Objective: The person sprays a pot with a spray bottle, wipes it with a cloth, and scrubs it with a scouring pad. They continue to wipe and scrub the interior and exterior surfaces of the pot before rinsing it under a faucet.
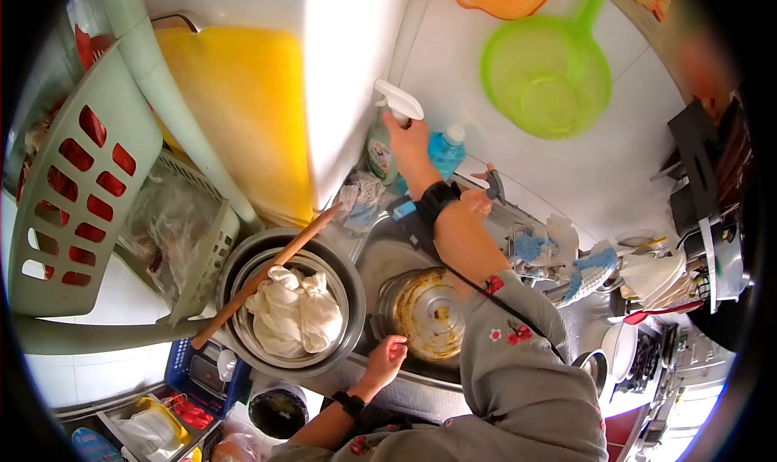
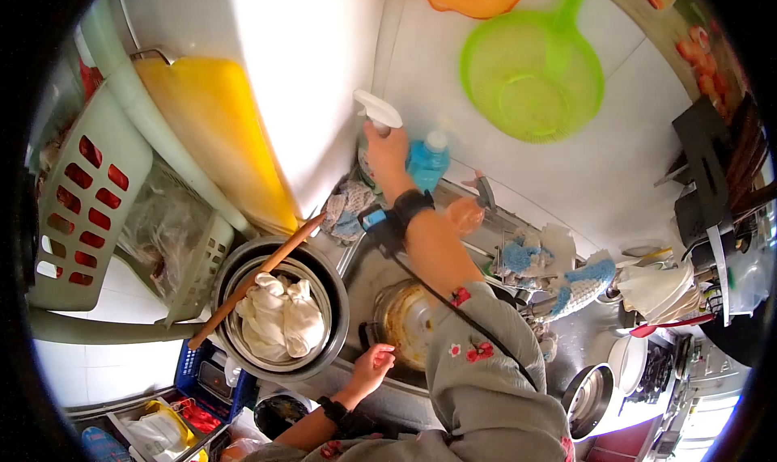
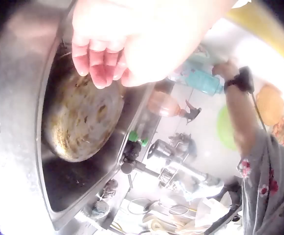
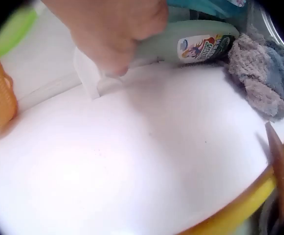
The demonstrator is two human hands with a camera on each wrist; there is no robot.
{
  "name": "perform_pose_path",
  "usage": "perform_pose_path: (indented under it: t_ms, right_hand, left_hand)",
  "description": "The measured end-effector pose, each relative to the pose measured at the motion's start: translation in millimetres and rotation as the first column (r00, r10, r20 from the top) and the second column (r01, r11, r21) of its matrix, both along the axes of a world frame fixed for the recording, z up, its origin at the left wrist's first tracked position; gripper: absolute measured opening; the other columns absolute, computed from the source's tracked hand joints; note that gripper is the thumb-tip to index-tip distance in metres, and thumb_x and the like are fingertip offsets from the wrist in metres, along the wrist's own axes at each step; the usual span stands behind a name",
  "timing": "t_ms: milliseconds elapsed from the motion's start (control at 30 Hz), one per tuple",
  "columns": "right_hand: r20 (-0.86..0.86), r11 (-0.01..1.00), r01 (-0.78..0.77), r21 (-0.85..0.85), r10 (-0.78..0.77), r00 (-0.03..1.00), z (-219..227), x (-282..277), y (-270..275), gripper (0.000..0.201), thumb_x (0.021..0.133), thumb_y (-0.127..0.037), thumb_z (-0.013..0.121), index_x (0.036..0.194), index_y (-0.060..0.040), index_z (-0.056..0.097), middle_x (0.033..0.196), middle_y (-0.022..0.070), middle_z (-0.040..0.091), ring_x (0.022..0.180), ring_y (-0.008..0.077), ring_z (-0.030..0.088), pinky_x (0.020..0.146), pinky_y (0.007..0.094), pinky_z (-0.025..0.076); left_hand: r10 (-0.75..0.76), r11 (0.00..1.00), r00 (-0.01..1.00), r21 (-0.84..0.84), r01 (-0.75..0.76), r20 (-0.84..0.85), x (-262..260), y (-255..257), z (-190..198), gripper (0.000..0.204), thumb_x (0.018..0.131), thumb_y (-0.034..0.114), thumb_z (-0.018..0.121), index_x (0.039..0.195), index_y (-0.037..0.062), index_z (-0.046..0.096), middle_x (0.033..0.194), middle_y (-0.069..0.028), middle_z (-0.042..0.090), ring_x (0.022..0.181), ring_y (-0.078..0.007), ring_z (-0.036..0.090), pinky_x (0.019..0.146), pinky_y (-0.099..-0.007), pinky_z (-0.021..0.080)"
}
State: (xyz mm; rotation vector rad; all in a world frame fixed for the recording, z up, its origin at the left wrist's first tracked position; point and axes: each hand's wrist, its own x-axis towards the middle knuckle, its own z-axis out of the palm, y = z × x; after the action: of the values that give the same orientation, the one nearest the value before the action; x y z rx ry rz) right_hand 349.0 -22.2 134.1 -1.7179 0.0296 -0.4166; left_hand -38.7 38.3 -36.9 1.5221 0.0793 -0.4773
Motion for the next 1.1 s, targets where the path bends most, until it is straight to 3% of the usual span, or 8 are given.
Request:
perform_pose_path:
  t_ms: [267,333,500,600,667,733,800,1100]
  right_hand:
    - [0.266,0.998,0.032,0.055,-0.045,0.963,81.6,-145.6,-24.8,0.034,0.079,-0.006,0.065,0.109,-0.0003,0.050,0.089,0.0051,0.060,0.082,0.0146,0.060,0.069,0.0282,0.047]
    - [0.314,0.944,-0.160,0.290,0.064,0.947,104.3,-191.4,-33.8,0.036,0.078,-0.002,0.062,0.110,-0.0008,0.044,0.091,0.0057,0.057,0.079,0.0150,0.059,0.070,0.0282,0.047]
    - [-0.024,0.924,-0.381,-0.016,0.381,0.924,123.5,-296.1,-88.2,0.041,0.078,0.001,0.060,0.118,0.0018,0.050,0.111,0.0120,0.058,0.084,0.0158,0.059,0.074,0.0283,0.048]
    - [-0.298,0.873,-0.481,-0.076,0.440,0.847,116.8,-351.4,-108.1,0.040,0.077,0.001,0.061,0.117,0.0010,0.055,0.112,0.0120,0.059,0.092,0.0166,0.058,0.080,0.0277,0.046]
    - [-0.411,0.870,-0.491,-0.045,0.432,0.803,106.4,-376.8,-124.3,0.040,0.078,0.002,0.061,0.117,-0.0003,0.055,0.109,0.0114,0.060,0.091,0.0161,0.058,0.081,0.0270,0.045]
    - [-0.465,0.828,-0.544,-0.136,0.432,0.773,89.6,-395.6,-144.5,0.041,0.079,0.005,0.057,0.119,0.0006,0.051,0.111,0.0078,0.060,0.077,0.0072,0.056,0.067,0.0211,0.047]
    - [-0.484,0.833,-0.520,-0.189,0.381,0.787,81.7,-404.7,-155.6,0.036,0.081,0.002,0.057,0.116,-0.0023,0.054,0.105,0.0028,0.059,0.077,0.0054,0.053,0.068,0.0203,0.045]
    - [-0.529,0.791,-0.543,-0.281,0.344,0.776,7.7,-414.1,-194.7,0.031,0.077,-0.006,0.062,0.107,-0.0015,0.056,0.081,0.0128,0.058,0.073,0.0214,0.057,0.069,0.0308,0.047]
  left_hand:
    - [0.003,1.000,0.999,-0.011,-0.003,-0.034,5.6,4.7,-2.7,0.021,0.087,0.013,0.058,0.106,0.0050,0.056,0.084,-0.0069,0.064,0.071,-0.0135,0.062,0.066,-0.0264,0.050]
    - [0.019,0.994,0.995,-0.104,-0.030,-0.100,8.9,3.2,2.7,0.021,0.087,0.013,0.057,0.107,0.0039,0.055,0.084,-0.0066,0.063,0.072,-0.0128,0.062,0.067,-0.0265,0.050]
    - [0.127,0.982,0.977,0.120,-0.148,0.169,7.7,7.5,-12.9,0.018,0.089,0.009,0.055,0.106,0.0022,0.054,0.095,-0.0053,0.060,0.081,-0.0124,0.058,0.075,-0.0252,0.047]
    - [0.201,0.974,0.979,0.110,-0.196,-0.032,15.6,3.0,-29.2,0.034,0.091,0.015,0.053,0.123,0.0034,0.047,0.115,-0.0109,0.055,0.104,-0.0169,0.053,0.088,-0.0300,0.042]
    - [0.209,0.977,0.836,0.065,-0.205,-0.507,40.0,-2.3,-12.6,0.045,0.093,0.026,0.049,0.132,0.0060,0.038,0.132,-0.0126,0.044,0.120,-0.0208,0.043,0.100,-0.0365,0.032]
    - [0.066,0.934,0.712,-0.207,-0.289,-0.699,62.9,-2.1,19.1,0.039,0.094,0.028,0.042,0.123,0.0017,0.046,0.121,-0.0113,0.054,0.107,-0.0238,0.053,0.089,-0.0396,0.042]
    - [0.068,0.951,0.677,-0.156,-0.265,-0.733,87.4,-14.1,-16.4,0.049,0.096,0.040,0.034,0.130,0.0045,0.041,0.130,-0.0117,0.048,0.116,-0.0244,0.048,0.094,-0.0434,0.039]
    - [-0.069,0.975,0.684,-0.194,-0.108,-0.726,77.8,-32.4,30.7,0.084,0.085,0.070,0.027,0.145,0.0140,0.012,0.150,-0.0175,0.009,0.134,-0.0473,0.012,0.098,-0.0641,0.026]
